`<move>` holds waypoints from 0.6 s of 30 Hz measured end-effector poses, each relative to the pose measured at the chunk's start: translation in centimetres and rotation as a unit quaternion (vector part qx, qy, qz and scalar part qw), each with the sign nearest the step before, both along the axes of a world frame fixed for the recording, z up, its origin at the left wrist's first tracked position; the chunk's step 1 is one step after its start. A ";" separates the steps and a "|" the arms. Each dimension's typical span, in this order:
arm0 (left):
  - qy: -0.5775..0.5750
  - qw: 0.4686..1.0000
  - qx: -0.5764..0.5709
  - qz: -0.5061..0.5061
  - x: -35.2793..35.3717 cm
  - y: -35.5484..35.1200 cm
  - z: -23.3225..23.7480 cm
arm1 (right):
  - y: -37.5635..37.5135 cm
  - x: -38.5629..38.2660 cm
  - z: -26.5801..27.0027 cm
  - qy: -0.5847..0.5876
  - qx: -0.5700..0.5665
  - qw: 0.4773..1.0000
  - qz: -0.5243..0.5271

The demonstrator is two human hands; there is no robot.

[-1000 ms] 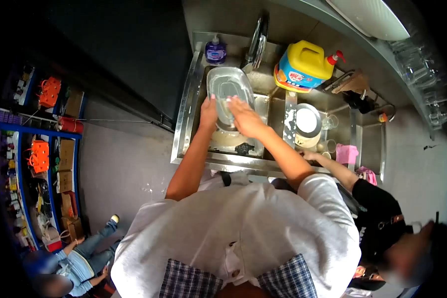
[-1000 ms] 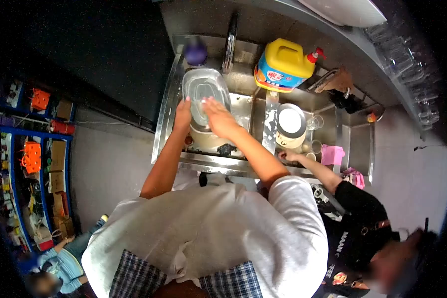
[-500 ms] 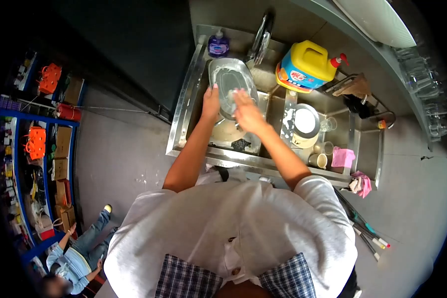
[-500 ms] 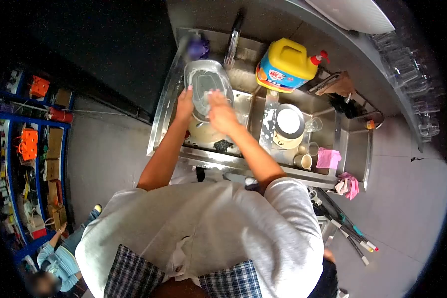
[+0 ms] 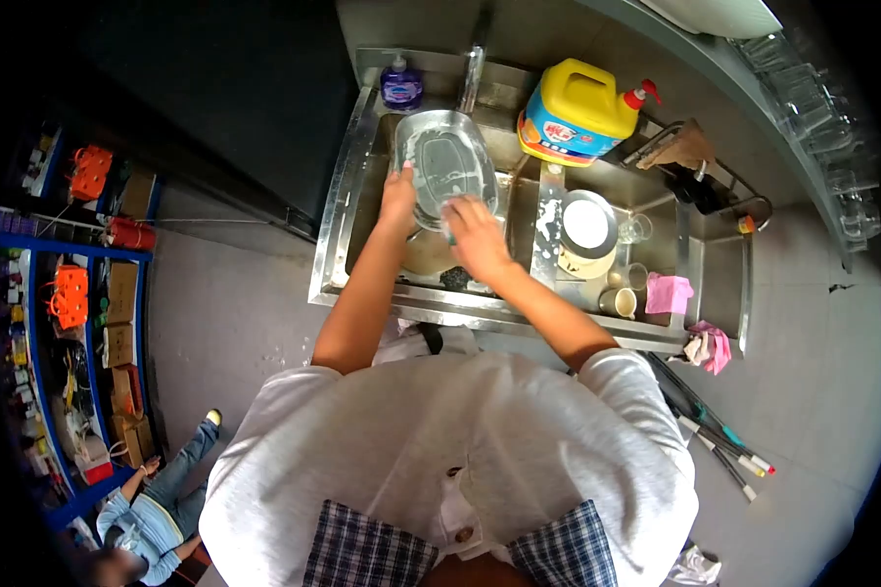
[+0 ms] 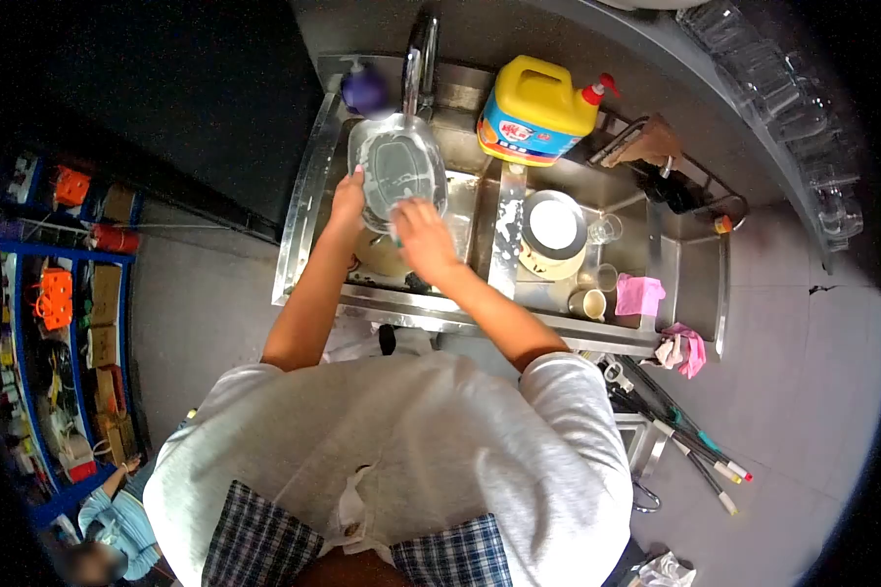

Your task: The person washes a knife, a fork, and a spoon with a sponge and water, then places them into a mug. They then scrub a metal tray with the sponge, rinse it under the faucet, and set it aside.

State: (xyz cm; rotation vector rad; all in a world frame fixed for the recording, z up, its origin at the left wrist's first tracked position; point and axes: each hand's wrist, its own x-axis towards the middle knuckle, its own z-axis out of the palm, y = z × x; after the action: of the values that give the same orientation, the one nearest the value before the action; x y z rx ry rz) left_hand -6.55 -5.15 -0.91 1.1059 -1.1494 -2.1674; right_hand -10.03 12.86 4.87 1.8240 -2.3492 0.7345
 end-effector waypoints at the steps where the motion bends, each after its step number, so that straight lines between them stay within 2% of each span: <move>1: 0.008 1.000 -0.002 -0.022 -0.2 0.2 -0.2 | -0.3 0.8 -0.1 -0.030 -0.025 0.999 0.005; 2: 0.015 0.999 -0.004 -0.044 -0.1 0.5 0.6 | -0.8 1.5 -0.4 0.013 -0.098 0.995 -0.011; 6: -0.005 0.996 0.055 -0.076 0.1 0.3 1.0 | 1.1 -0.8 -0.7 0.094 -0.072 0.993 0.012; 10: -0.003 0.987 0.099 -0.130 0.1 -1.3 -1.2 | 2.7 -4.0 0.4 0.109 -0.063 0.986 0.109; 11: -0.009 0.984 0.101 -0.149 0.1 -1.4 -0.7 | 2.5 -4.2 0.7 0.100 -0.055 0.985 0.129; 14: 0.016 0.957 0.219 -0.189 0.3 -2.2 1.8 | 2.0 -4.4 1.9 0.088 -0.046 0.982 0.161; 17: 0.089 0.945 0.238 -0.207 1.8 -0.9 4.5 | 1.1 -4.5 2.7 0.102 -0.073 0.982 0.143; 18: 0.113 0.945 0.169 -0.254 2.7 0.4 6.4 | 0.9 -4.5 2.2 0.101 -0.084 0.982 0.136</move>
State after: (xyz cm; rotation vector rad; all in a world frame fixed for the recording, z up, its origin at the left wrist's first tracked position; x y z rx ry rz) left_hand -3.82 -4.74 5.51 0.7014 -1.0659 -2.8914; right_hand -14.57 13.76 7.06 2.0574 -1.8776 0.7105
